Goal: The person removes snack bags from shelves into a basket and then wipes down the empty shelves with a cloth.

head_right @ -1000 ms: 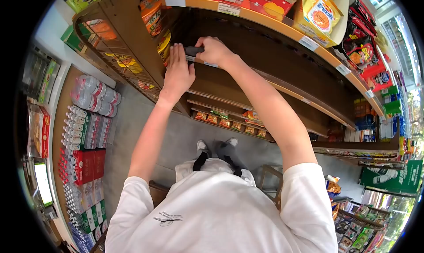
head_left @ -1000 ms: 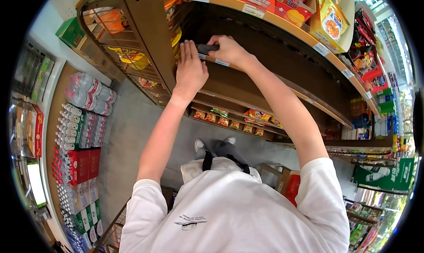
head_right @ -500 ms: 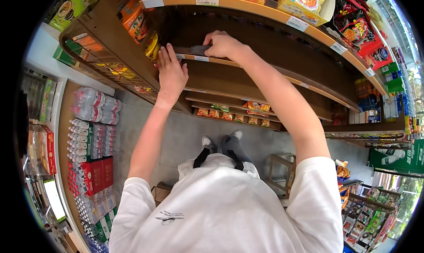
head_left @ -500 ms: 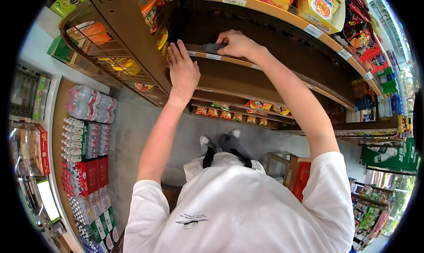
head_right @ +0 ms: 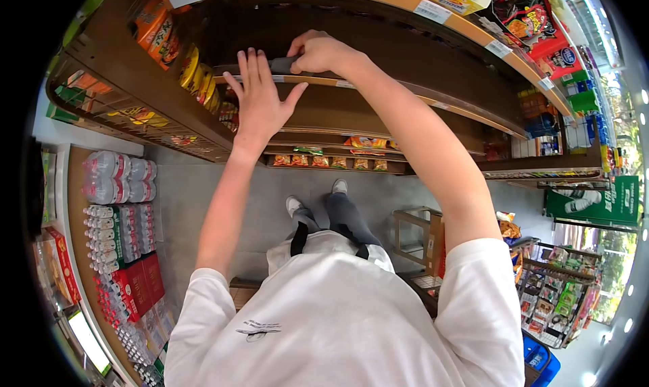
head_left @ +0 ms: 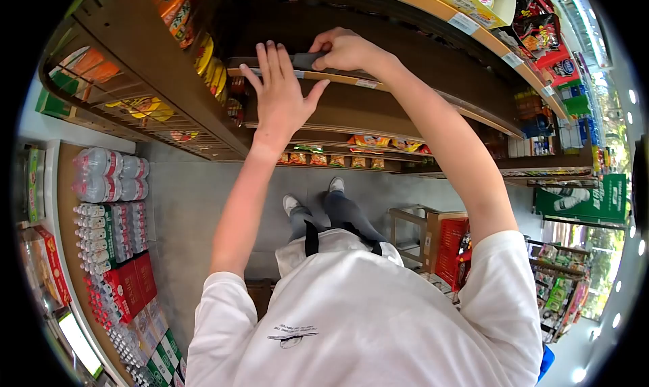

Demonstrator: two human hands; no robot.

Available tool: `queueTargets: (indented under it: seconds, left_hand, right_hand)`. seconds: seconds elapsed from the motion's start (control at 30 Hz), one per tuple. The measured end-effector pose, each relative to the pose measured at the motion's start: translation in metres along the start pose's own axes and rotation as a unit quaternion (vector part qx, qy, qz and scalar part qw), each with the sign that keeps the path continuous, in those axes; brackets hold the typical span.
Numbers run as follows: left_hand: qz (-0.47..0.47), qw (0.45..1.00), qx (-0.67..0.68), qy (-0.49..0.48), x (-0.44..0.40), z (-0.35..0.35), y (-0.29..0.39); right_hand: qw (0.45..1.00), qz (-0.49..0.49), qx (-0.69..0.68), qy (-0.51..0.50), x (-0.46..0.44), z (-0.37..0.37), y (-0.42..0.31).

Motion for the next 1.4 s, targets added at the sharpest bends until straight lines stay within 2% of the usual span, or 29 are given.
queueTargets:
  seconds: [0.23,0.5,0.6,0.83,1.03,1.1,1.17,1.2,1.27,1.37,1.4]
  left_hand:
    - [-0.016,0.998,-0.058,-0.017,0.0,0.004,-0.001]
    - [0.003,0.997,-0.07,-0.033,-0.001,0.004,0.002]
    - [0.004,0.995,-0.087,-0.047,-0.001,0.002,0.001]
    - [0.0,0.992,-0.107,-0.071,-0.002,-0.001,0.001]
    - [0.044,0.989,-0.1,-0.095,-0.005,-0.002,-0.001]
    - [0.048,0.987,-0.102,-0.111,-0.008,-0.011,0.003]
    - [0.108,0.987,-0.117,-0.027,-0.008,-0.018,0.007]
    - [0.127,0.98,-0.148,-0.04,-0.011,-0.022,0.02]
    - [0.024,0.995,-0.071,-0.058,-0.019,-0.016,0.08]
    - [-0.139,0.986,0.038,-0.082,-0.009,-0.028,0.158]
    - [-0.15,0.985,0.048,-0.066,-0.003,-0.03,0.171]
  right_hand:
    - [0.999,0.037,0.012,-0.005,-0.001,0.002,0.008]
    - [0.998,-0.011,0.027,-0.053,0.029,0.027,0.043]
    - [0.996,-0.053,-0.019,-0.075,0.041,0.034,0.065]
    - [0.996,-0.054,-0.02,-0.073,0.067,0.052,0.093]
    - [0.997,-0.043,-0.032,-0.054,0.1,0.068,0.121]
    - [0.996,-0.025,-0.078,-0.047,0.109,0.071,0.131]
    - [0.997,-0.009,-0.071,-0.023,0.113,0.072,0.129]
    - [0.997,0.001,-0.069,-0.021,0.111,0.071,0.129]
    - [0.998,0.021,-0.063,-0.004,0.11,0.069,0.128]
    - [0.997,0.068,-0.036,0.022,0.111,0.069,0.126]
    - [0.997,0.063,-0.036,0.029,0.113,0.07,0.125]
Point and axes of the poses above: each hand's wrist, its own x-axis away from the middle knuckle, its own z-axis out of the back of the hand, y = z × x, the point moved 7 cm from there along -x, towards the middle knuckle, and after that the axes turned 4 degrees about -x, right-handed, at the moved point
